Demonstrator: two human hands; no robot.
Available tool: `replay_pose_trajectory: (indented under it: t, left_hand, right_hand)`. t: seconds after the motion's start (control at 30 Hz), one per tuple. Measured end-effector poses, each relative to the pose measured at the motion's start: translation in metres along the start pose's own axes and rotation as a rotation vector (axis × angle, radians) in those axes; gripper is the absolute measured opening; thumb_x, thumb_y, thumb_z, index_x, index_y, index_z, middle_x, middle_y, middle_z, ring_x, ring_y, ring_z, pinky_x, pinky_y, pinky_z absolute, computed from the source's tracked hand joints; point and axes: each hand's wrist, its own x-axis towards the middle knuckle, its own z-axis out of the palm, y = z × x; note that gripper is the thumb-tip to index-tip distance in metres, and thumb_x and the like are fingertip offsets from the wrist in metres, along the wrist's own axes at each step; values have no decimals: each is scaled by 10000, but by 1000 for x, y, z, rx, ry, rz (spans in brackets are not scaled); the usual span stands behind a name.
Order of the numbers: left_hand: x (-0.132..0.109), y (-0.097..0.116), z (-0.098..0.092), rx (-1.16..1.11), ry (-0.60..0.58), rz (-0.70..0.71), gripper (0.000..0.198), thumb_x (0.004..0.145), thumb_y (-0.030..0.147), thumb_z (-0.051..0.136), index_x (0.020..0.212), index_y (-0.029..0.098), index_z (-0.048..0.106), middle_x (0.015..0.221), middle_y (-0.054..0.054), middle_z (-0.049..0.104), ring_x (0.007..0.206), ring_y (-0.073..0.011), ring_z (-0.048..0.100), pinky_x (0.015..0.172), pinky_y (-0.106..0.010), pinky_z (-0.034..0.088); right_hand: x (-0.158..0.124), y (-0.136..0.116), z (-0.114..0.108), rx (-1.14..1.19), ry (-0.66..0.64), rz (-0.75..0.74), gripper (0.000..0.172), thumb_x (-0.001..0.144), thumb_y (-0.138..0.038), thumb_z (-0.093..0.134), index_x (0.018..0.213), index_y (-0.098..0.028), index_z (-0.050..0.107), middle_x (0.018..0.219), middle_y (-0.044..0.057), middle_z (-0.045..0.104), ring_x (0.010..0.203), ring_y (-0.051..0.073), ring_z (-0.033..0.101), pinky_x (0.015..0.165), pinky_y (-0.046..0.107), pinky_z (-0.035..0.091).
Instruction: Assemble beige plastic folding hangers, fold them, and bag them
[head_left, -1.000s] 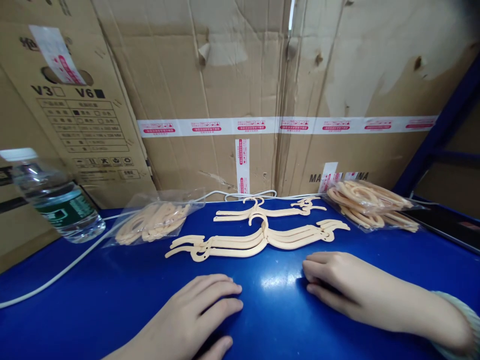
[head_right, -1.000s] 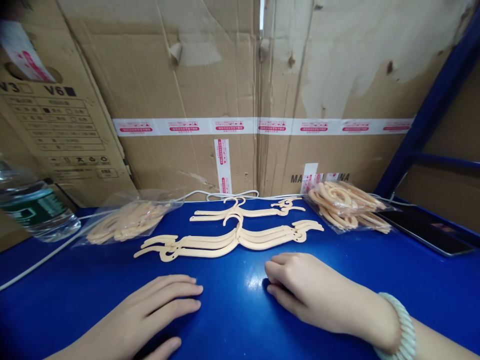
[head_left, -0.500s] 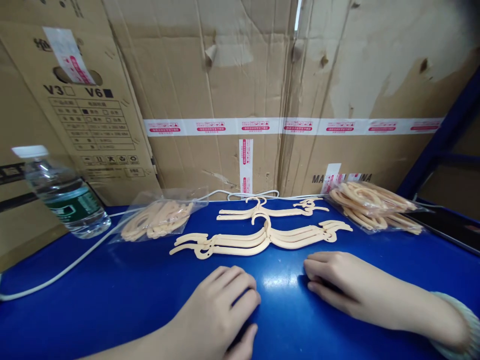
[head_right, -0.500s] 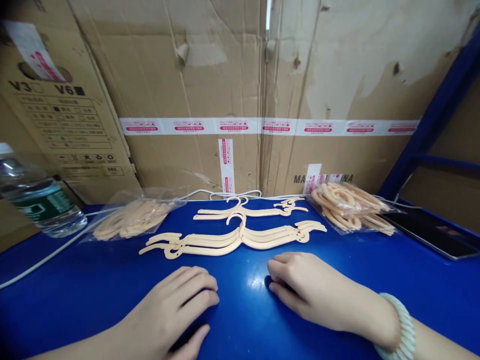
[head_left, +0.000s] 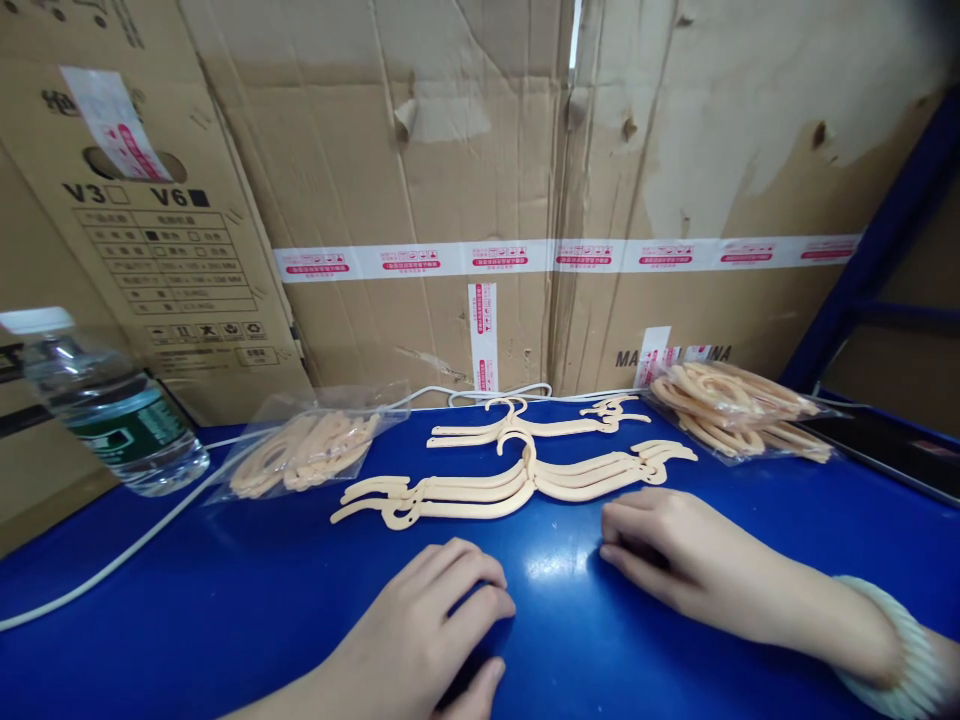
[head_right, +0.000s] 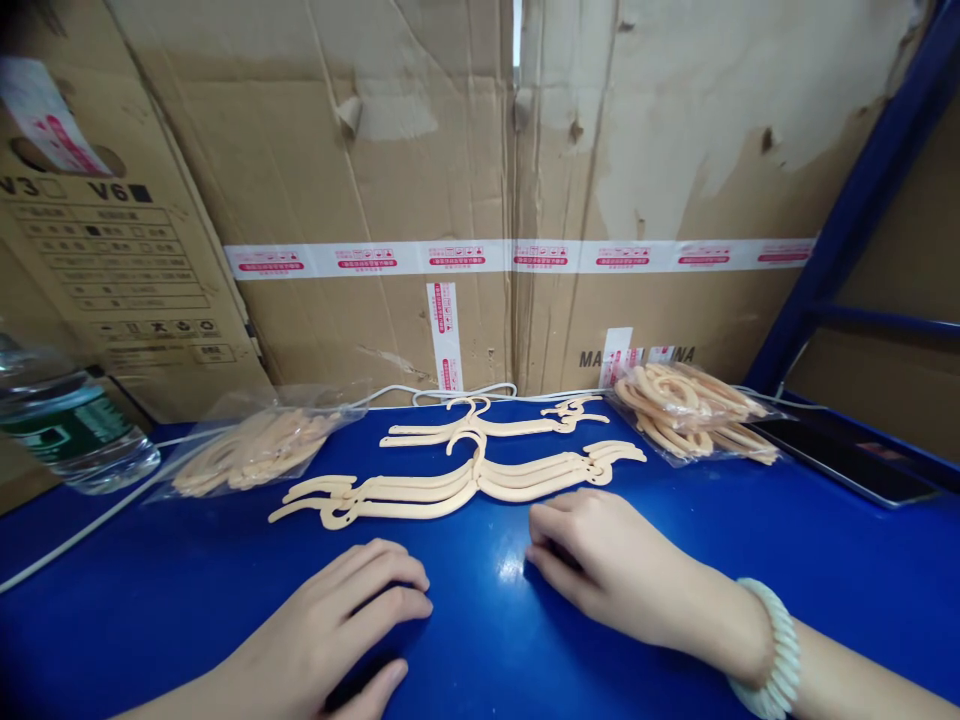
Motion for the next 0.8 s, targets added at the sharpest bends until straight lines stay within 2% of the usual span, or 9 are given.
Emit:
replay_pose_trajectory:
  t: [0.1,0.27,0.37,0.43,0.53,0.67,0.73,0.8]
  left_hand:
    - [-1,1,0,1,-6,5,315,751,166,495,1051,217,576,1018,-82,635,900,-244,566,781,-350,498]
    - [0,5,-4,-34,-16,-13,309,756,139,496,1049,213,558,1037,-84,612,910,-242,564,762,-345,498]
    - [0,7,-6,-53,-13,-19,303,761,134,504,1048,213,558,1044,-78,606,921,-243,565,774,-358,499]
    - [0,8,-7,-63,-21,-24,300,765,129,507,1048,213,561,1052,-76,604,931,-243,560,791,-366,494]
    - [1,10,-10,-75,-43,-33,307,783,124,504,1070,217,556,1068,-74,597,946,-241,552,820,-377,482]
    - [0,9,-11,-78,-52,-29,299,786,137,512,1071,217,554,1070,-75,596,946,-240,548,820,-370,477]
    - [-1,8,-10,-79,-48,-23,298,779,141,521,1066,217,554,1071,-76,598,945,-239,550,819,-364,477]
    - [-1,8,-9,-81,-43,-17,294,780,141,524,1064,214,555,1069,-78,599,944,-239,551,818,-359,476]
  right_hand:
    - [7,7,-9,25,136,16,204,954,-261,445,779,-196,529,721,14,599,645,146,525,614,263,367]
    - [26,34,-38,91,421,41,254,942,-357,464,776,-189,557,628,-4,570,546,124,485,523,237,363]
    - [43,57,-58,-26,547,130,285,921,-378,465,722,-191,548,595,2,576,546,133,507,511,240,374]
    - [57,74,-68,-107,562,211,272,918,-355,447,756,-177,575,637,26,625,589,150,560,533,248,405]
    - [80,95,-74,-159,472,243,239,906,-292,467,827,-140,633,708,60,690,646,167,631,584,251,456]
    - [107,111,-63,-261,245,216,172,881,-172,528,887,-145,697,823,81,740,761,179,686,691,259,496]
    - [116,113,-53,-317,123,193,121,885,-194,593,919,-144,698,876,78,734,804,180,685,746,298,518]
    - [120,112,-44,-366,28,177,162,899,-266,632,983,-134,676,944,68,716,851,181,678,790,352,538]
